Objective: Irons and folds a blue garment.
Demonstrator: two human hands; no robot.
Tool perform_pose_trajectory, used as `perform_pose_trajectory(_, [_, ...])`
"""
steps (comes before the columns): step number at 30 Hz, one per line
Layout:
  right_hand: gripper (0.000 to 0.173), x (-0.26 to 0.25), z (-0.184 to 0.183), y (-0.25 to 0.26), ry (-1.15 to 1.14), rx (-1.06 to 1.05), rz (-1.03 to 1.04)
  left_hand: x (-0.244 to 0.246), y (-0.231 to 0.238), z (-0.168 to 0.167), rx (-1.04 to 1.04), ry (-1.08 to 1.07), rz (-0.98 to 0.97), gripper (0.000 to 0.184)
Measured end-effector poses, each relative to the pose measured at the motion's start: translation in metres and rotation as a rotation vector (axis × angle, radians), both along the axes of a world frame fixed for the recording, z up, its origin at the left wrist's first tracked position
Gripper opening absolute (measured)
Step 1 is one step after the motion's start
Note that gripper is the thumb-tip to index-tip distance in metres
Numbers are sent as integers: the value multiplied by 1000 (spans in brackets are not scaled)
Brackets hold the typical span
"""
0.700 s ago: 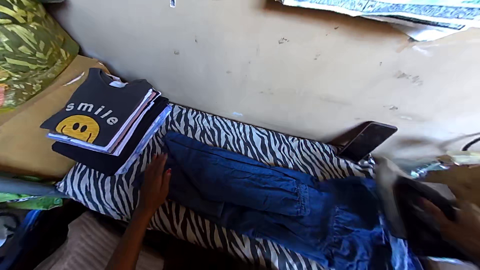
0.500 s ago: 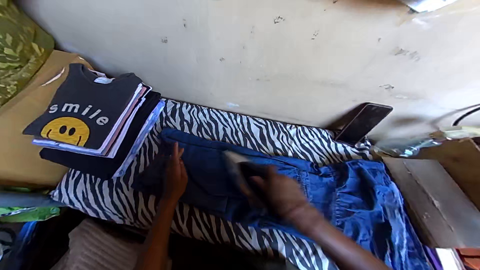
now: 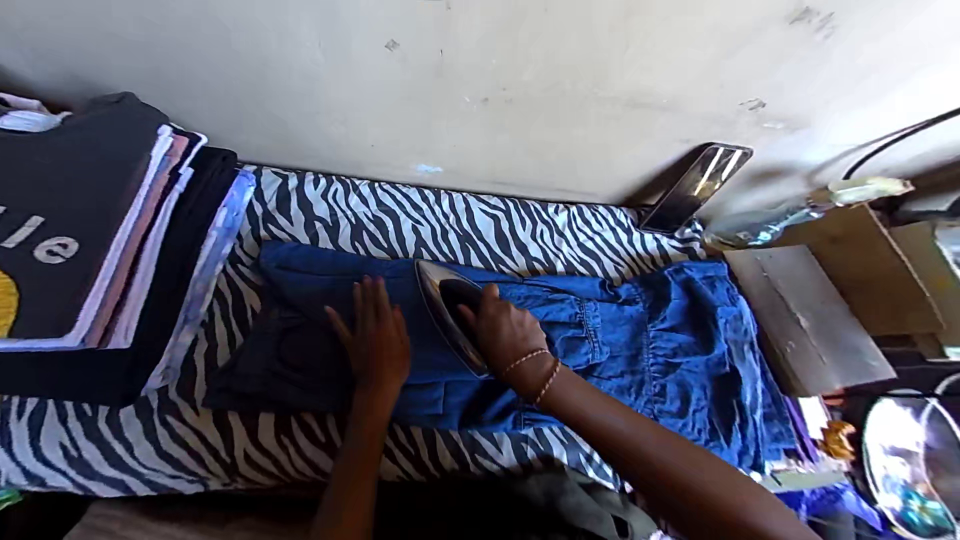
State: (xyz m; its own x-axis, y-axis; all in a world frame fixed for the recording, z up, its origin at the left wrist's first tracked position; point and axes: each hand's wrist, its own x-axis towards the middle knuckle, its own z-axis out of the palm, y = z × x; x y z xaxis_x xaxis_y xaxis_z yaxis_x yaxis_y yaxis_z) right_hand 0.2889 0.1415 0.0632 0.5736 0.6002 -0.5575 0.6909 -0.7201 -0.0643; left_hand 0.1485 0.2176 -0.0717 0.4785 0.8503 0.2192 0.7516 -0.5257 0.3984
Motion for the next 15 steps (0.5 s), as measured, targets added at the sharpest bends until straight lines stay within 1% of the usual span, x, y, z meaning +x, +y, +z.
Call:
perform_pose_trajectory(2, [61,5,-1,-14,-6,-6,-25,8,-5,-21,86,23,-15,57])
perform_pose_trajectory(3, [61,13,0,-26,-27,-11,-54,10,-3,-24,105,21,-17,58])
perform_pose_trajectory(6, [63,52,1,-72,-91,-40,-183,7,-4,-25,66,37,-26,59])
perform_pose_trajectory(7, [63,62,1,-79,-100,-46,-220,6,-3,-25,62,38,-26,59])
perform_pose_trajectory(9, [63,69,1,-76,-103,-56,-259,8,-3,-25,70,45,-22,59])
perform_pose_trajectory(11, [61,74,-1,-60,-92,-30,-264,8,-2,-25,87,57,-18,60])
perform_pose_trajectory(15, [57,88,-9,-35,-86,114,-240,7,-2,-25,94,95,-10,60])
